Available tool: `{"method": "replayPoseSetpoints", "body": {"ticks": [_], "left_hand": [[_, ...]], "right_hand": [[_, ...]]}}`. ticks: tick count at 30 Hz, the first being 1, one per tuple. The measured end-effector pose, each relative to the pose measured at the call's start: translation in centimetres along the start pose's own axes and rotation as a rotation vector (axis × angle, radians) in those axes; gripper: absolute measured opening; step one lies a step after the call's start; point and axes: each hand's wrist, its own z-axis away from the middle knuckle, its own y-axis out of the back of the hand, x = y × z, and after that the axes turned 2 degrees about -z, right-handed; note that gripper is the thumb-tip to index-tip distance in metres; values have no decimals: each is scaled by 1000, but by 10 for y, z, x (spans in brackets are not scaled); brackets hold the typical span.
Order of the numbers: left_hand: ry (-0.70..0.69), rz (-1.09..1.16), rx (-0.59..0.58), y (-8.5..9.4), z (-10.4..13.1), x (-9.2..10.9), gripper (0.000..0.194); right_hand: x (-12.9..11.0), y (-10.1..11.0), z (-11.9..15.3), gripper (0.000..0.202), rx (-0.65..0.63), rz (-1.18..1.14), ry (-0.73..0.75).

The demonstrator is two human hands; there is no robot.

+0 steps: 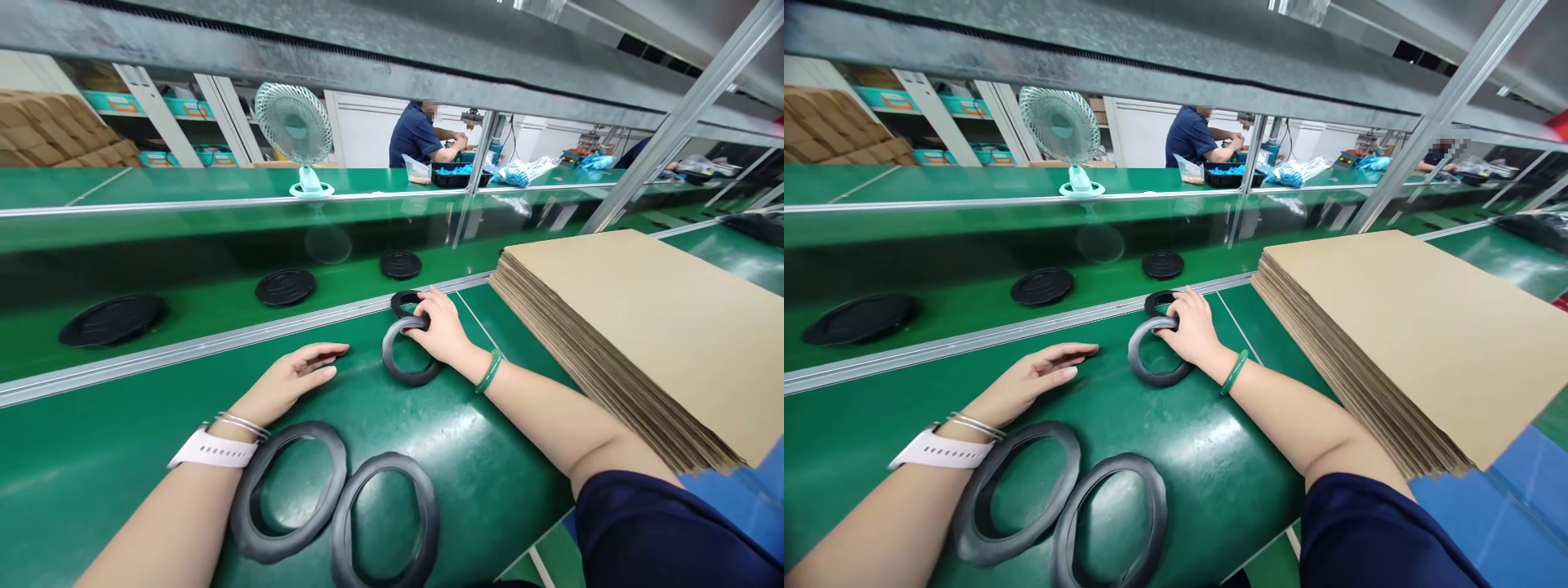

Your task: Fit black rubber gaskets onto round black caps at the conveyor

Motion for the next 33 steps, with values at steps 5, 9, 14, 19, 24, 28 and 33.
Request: {"method": "replayPoseSetpoints", "body": {"ticks": [5, 9, 14, 19, 24, 28, 33], "left_hand": [[-10, 10, 21, -2, -1, -2, 66], [-57, 80, 58, -3, -3, -6, 70], [-90, 95, 64, -3, -4, -12, 77], [-90, 88, 49, -3, -5, -13, 73], [-87, 98, 61, -4, -6, -12, 75], [-93, 120, 88, -5, -6, -12, 77], [-103, 151, 139, -4, -7, -15, 75]], "right_hand": [[-16, 11, 3, 23, -238, -206, 292], [-35, 20, 7, 20, -601, -246, 557], [-32, 16, 8, 23, -634, -133, 504], [-5, 6, 1, 25, -238, 219, 41], [-2, 5, 1, 47, -196, 347, -115], [-27, 13, 11, 39, -474, 138, 242], [-29, 30, 10, 38, -529, 175, 390]]}}
